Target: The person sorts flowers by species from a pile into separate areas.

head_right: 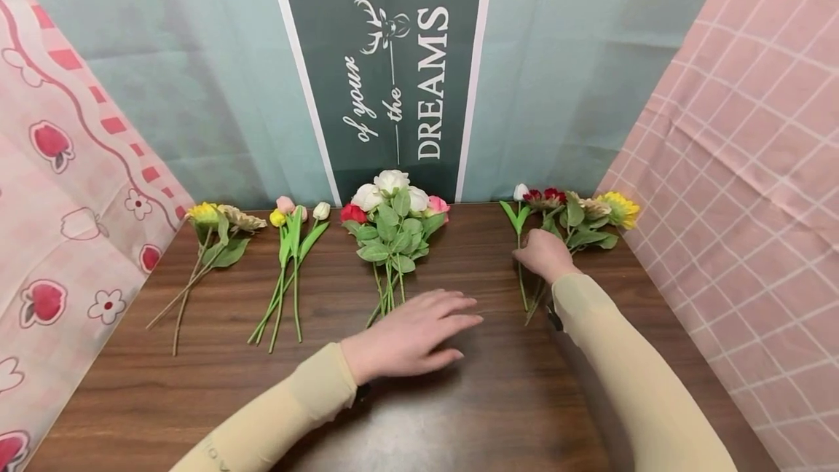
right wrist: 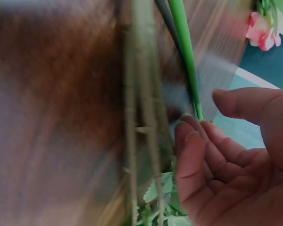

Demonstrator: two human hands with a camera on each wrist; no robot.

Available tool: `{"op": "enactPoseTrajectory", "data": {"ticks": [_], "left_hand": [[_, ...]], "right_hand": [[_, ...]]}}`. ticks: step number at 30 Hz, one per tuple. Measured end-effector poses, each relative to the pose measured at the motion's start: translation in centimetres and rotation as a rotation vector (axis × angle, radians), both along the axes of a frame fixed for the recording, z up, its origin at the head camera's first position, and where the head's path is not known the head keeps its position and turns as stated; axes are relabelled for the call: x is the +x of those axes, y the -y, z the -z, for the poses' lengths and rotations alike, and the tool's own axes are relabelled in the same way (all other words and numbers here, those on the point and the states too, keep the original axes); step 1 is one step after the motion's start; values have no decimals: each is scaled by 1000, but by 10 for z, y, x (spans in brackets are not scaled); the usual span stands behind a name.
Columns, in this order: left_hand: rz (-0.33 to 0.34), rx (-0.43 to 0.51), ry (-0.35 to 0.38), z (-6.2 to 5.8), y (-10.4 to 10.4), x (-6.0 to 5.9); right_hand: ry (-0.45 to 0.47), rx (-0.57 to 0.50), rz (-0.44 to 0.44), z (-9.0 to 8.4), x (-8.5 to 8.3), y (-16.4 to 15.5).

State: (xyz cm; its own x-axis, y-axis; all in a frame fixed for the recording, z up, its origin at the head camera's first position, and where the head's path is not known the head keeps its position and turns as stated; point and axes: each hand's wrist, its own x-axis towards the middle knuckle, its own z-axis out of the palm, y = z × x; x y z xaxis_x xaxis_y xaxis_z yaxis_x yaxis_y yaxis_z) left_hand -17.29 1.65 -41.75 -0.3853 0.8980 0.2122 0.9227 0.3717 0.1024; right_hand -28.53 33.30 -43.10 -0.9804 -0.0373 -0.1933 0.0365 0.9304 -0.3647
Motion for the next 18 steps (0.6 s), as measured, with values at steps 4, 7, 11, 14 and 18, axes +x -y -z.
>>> {"op": "enactPoseTrajectory", "data": {"ticks": [4, 7, 11, 14, 18], "left_hand": [[28, -5, 12, 3, -20, 6], [28, 2, 19, 3, -27, 7], [6, 12, 44, 3, -28, 7], [-10, 25, 70, 5, -27, 5], [-18, 34, 101, 8, -26, 5]], "right_hand": [[45, 60, -24, -1, -5, -1], [132, 65, -21, -7, -7, 2], [265, 46, 14, -14, -8, 9], [285, 48, 42, -15, -8, 12], [245, 51, 64, -10, -7, 10]]}}
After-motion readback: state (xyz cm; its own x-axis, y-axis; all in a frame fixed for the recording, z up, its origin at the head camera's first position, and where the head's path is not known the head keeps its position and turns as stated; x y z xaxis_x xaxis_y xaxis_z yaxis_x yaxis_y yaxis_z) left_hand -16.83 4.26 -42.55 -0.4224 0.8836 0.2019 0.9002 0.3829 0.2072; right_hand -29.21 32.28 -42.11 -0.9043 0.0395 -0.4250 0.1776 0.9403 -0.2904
